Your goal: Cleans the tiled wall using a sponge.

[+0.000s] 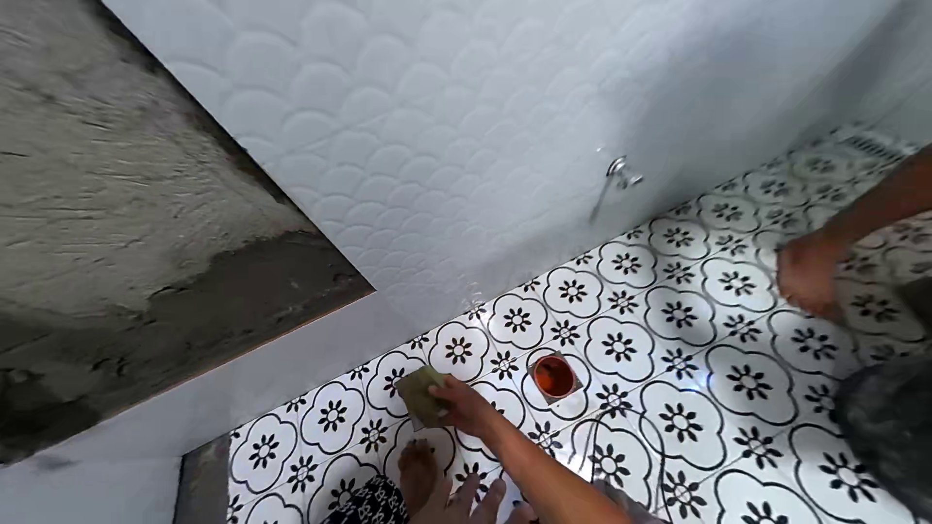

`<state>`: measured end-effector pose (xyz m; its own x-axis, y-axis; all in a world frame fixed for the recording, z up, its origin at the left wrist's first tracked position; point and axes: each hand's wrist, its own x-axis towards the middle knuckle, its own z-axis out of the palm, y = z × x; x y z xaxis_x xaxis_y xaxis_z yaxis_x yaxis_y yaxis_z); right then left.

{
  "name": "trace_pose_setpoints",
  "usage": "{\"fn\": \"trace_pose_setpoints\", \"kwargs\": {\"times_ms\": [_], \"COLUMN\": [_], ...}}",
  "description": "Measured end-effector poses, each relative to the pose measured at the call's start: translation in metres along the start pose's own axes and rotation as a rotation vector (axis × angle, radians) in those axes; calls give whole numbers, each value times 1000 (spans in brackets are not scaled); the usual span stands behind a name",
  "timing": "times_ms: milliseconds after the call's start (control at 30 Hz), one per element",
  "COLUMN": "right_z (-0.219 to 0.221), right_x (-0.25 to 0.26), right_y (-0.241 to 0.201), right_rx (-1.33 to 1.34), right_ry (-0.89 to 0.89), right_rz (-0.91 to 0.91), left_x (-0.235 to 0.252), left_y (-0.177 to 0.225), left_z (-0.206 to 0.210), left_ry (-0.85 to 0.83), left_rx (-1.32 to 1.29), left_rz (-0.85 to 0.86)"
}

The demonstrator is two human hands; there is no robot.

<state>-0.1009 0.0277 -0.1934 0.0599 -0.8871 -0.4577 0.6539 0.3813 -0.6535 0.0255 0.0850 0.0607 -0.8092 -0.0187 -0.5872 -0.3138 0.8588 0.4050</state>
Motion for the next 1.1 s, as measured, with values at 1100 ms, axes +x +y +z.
{"fn": "trace_pose_setpoints", "kwargs": {"times_ms": [1100], "right_z": [0], "right_x": [-269], "right_y": [-58], "right_rx": [-605], "right_ry": [293], "right_rz": [-892], "left_x": [22], "left_y": [31], "left_z": [-4], "left_ry": [373], "left_rx": [-316], "left_rz": [180]}}
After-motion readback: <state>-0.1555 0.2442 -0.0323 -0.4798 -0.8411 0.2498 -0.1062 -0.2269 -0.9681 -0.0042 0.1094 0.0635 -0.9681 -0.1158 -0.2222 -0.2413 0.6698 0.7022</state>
